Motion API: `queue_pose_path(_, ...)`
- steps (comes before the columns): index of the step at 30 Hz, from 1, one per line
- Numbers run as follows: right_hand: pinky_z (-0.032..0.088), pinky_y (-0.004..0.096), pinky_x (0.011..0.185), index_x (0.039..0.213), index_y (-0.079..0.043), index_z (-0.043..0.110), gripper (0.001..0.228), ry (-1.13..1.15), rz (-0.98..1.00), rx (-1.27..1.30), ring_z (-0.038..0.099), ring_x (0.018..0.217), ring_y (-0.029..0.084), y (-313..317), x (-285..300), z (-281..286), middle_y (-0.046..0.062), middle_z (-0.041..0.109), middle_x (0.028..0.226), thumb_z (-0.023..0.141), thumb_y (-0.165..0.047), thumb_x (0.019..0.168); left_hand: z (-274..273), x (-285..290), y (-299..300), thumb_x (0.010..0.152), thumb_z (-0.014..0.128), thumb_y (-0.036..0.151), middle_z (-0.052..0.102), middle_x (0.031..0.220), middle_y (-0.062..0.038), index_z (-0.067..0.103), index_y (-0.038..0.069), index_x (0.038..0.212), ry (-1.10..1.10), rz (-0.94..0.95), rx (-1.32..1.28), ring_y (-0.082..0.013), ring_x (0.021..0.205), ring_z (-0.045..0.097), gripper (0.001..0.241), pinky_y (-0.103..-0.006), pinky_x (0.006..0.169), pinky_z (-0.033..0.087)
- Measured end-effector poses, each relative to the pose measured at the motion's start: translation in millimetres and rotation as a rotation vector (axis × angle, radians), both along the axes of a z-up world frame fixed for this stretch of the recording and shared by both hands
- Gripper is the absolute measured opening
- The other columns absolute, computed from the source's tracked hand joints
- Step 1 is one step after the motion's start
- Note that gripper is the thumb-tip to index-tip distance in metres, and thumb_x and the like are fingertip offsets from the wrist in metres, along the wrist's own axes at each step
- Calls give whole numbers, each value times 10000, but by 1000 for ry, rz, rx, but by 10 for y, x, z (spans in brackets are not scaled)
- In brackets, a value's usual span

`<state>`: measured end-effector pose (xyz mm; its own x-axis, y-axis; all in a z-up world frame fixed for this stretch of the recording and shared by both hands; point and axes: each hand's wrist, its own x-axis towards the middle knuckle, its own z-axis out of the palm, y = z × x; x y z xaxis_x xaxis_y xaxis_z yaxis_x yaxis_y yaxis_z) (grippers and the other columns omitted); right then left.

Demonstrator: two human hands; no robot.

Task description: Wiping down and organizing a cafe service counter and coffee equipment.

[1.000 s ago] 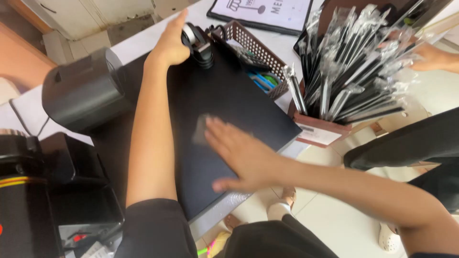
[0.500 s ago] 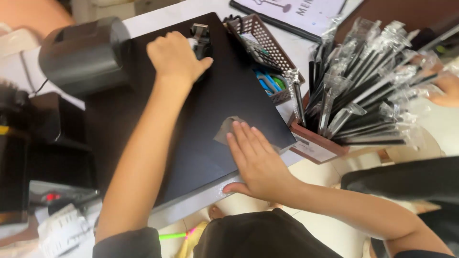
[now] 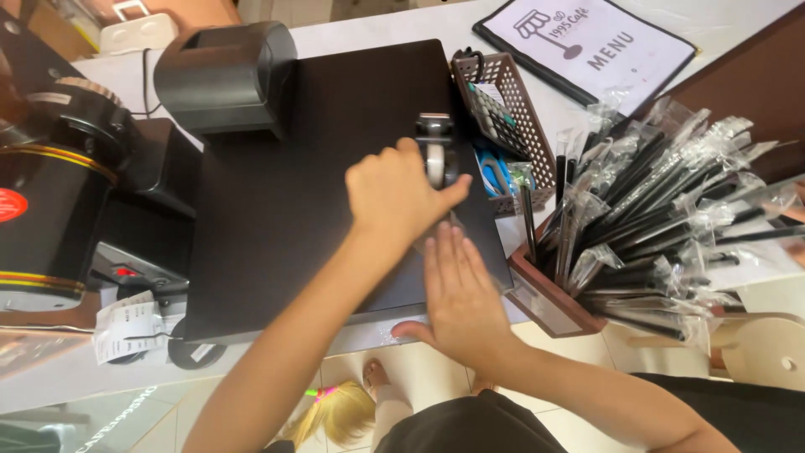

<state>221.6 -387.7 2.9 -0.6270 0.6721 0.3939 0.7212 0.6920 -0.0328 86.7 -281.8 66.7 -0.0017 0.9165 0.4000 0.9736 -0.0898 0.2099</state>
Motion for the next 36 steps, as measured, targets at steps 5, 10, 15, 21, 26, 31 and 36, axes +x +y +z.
queue_pose_path(5, 320, 582, 1182, 1281, 199, 496, 1004, 43, 180, -51, 456, 1299, 539, 61, -177, -134, 383, 520, 1276, 597, -710, 866, -121, 256, 65, 707, 764, 734, 691, 625, -133, 638, 24, 729, -143, -27, 7, -315, 576, 716, 722, -417, 514, 564)
queue_pose_path(10, 383, 563, 1137, 1257, 155, 557, 891, 113, 207, -29, 523, 1252, 531, 20, -280, 10, 328, 604, 1218, 635, -649, 881, -107, 135, 2, 649, 768, 756, 698, 668, -160, 630, 14, 682, -240, -83, -9, -348, 589, 714, 755, -438, 503, 563)
queue_pose_path(15, 420, 526, 1071, 1287, 23, 607, 657, 125, 66, -522, 550, 1250, 438, 72, -754, 377, 251, 636, 1283, 623, -492, 881, 417, -425, -630, 902, 655, 591, 695, 705, -204, 610, -18, 974, -224, -225, -156, -413, 652, 712, 615, -516, 521, 552)
queue_pose_path(21, 254, 538, 1198, 1456, 121, 446, 692, -150, -94, -36, 371, 1435, 451, 855, -1029, 145, 361, 387, 1523, 479, -415, 1019, 112, -1364, -713, 1016, 560, 281, 678, 1129, -185, 627, 46, 1110, -10, -147, -293, -391, 1054, 656, 261, -532, 819, 531)
queue_pose_path(26, 286, 502, 1175, 1495, 128, 401, 575, -6, -97, -239, 318, 1461, 484, 1103, -981, 330, 400, 299, 1573, 473, -197, 1026, -456, -1686, -919, 945, 583, 172, 446, 1482, -189, 522, 51, 1391, 50, -257, -205, -385, 1361, 421, 466, -559, 1018, 389)
queue_pose_path(31, 321, 426, 1206, 1500, 82, 432, 670, -194, -38, -194, 369, 1503, 405, 1331, -886, 25, 299, 378, 1609, 499, 73, 833, -362, -1946, -1141, 839, 615, 61, 393, 1584, -156, 472, 94, 1482, 72, -279, -79, -354, 1455, 353, 660, -560, 1122, 312)
queue_pose_path(36, 355, 457, 1169, 1385, 246, 445, 628, -459, -301, 60, 453, 1369, 497, 2995, -674, -542, 414, 461, 1442, 599, -1, 828, -394, -2038, -1269, 826, 635, -14, 516, 1509, -62, 603, 180, 1400, -121, -379, 214, -288, 1415, 453, 607, -589, 1165, 304)
